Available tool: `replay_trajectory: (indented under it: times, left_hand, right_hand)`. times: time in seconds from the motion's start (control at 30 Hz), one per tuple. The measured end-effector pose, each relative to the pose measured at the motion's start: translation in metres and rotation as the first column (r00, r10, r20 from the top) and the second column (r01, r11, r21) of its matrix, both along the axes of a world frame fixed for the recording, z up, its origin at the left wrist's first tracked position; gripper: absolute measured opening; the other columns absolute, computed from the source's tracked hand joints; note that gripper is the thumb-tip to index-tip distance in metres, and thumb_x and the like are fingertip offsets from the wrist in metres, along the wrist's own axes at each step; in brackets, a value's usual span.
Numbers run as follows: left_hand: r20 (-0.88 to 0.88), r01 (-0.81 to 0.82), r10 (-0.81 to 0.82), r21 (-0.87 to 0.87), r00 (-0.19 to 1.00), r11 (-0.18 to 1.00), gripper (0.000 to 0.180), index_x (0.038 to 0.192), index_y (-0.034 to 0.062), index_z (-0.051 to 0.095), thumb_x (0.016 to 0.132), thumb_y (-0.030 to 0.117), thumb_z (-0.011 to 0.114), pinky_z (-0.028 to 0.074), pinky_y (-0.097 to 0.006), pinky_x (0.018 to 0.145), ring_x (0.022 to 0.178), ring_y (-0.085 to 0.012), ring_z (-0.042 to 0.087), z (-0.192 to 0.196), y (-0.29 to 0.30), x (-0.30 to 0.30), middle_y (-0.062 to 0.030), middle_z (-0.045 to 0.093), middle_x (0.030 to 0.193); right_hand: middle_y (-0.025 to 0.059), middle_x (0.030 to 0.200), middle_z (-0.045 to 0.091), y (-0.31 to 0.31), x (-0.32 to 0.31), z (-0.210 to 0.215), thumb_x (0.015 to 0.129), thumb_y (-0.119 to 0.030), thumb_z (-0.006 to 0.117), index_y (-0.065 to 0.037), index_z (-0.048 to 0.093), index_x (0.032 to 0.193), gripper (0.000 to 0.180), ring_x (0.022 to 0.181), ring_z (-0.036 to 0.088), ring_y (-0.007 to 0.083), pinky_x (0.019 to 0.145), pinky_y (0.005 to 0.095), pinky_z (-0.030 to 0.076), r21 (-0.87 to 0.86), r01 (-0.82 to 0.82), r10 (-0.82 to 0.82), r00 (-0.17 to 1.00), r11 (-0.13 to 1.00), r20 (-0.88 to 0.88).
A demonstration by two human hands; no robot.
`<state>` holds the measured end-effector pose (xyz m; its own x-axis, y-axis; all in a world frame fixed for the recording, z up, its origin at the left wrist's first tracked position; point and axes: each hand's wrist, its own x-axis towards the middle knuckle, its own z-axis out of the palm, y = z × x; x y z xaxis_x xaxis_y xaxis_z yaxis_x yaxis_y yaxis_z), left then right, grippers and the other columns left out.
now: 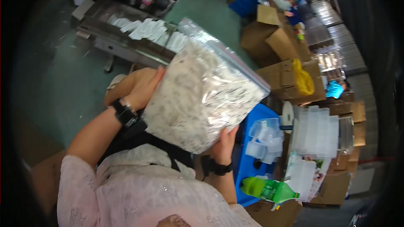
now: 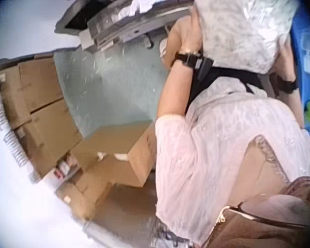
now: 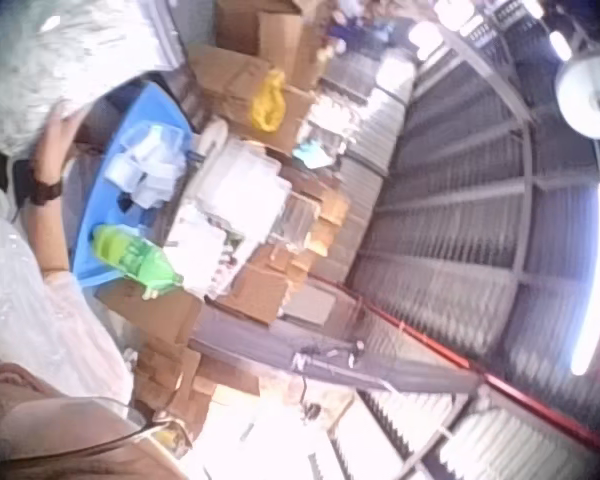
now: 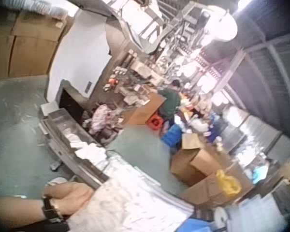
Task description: Collecting small white packets from a conveyor belt and putting them into a large plastic bag.
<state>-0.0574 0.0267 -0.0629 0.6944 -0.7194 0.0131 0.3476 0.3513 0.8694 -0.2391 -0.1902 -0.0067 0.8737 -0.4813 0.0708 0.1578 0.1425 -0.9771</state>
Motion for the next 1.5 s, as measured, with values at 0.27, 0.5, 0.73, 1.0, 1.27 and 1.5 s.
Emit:
replay_trajectory:
  times: [0.27,0.5,0.73,1.0,1.27,1.5]
  left_hand:
    - [0.341,-0.239,0.164,0.193,0.926,0.952,0.056,0.130,-0.0008,0.041,0.095,0.042,0.032,0.034,-0.029,0.097,0.111,-0.0161,0.049,0.064,-0.019,-0.006,-0.0091,0.051,0.125]
    - [0.271,-0.240,0.131,0.423,0.954,0.874,0.049,0.127,0.0031,0.043,0.087,0.031,0.041,0.041,-0.030,0.086,0.098,-0.0232,0.057,-0.011,-0.013,0.020,-0.0159,0.061,0.106]
    - [-0.157,-0.072,0.087,0.100,0.984,0.992,0.048,0.131,0.0002,0.039,0.092,0.028,0.044,0.037,-0.030,0.095,0.111,-0.0187,0.049,0.012,-0.026,-0.001,-0.0097,0.049,0.126]
    - [-0.301,-0.048,0.044,-0.004,0.953,0.999,0.065,0.136,0.0032,0.033,0.087,0.041,0.054,0.036,-0.037,0.101,0.120,-0.0228,0.044,0.016,-0.030,0.010,-0.0111,0.041,0.135]
    - [-0.184,0.087,-0.080,0.033,0.980,0.996,0.080,0.139,0.0039,0.024,0.084,0.060,0.042,0.035,-0.037,0.101,0.125,-0.0225,0.039,0.047,-0.029,0.016,-0.0125,0.035,0.139]
    - [-0.167,0.091,-0.087,0.013,0.982,0.996,0.075,0.139,0.0046,0.024,0.088,0.057,0.038,0.035,-0.037,0.101,0.125,-0.0215,0.039,0.065,-0.021,0.007,-0.0114,0.036,0.138]
  right_hand:
    - [0.0116,0.135,0.036,-0.024,0.013,-0.018,0.090,-0.015,0.051,-0.002,0.019,0.139,0.060,0.121,0.038,0.0207,0.102,0.0337,0.028,0.091,0.026,-0.027,1.000,0.995,0.015]
    - [0.0120,0.137,0.032,-0.014,0.006,-0.008,0.085,-0.005,0.050,0.002,0.019,0.139,0.063,0.122,0.032,0.0187,0.103,0.0299,0.023,-0.043,0.052,-0.052,0.999,0.998,-0.014]
    - [0.0133,0.136,0.033,-0.012,-0.001,0.016,0.083,0.000,0.049,0.004,0.015,0.139,0.065,0.121,0.034,0.0192,0.103,0.0294,0.023,-0.064,0.038,-0.037,0.999,0.997,0.016]
    - [0.0149,0.136,0.036,-0.019,0.019,0.011,0.085,-0.002,0.049,0.005,0.021,0.138,0.060,0.123,0.035,0.0206,0.102,0.0299,0.025,-0.288,0.061,-0.064,0.998,0.956,-0.002]
    - [0.0095,0.134,0.038,-0.032,0.044,0.025,0.091,-0.011,0.050,-0.001,0.021,0.140,0.058,0.117,0.040,0.0153,0.100,0.0284,0.031,0.116,-0.087,0.081,0.995,0.989,0.059]
    - [0.0092,0.135,0.039,-0.036,0.043,0.028,0.092,-0.011,0.047,-0.003,0.021,0.140,0.055,0.118,0.041,0.0168,0.100,0.0293,0.031,0.146,-0.136,0.127,0.990,0.980,0.066]
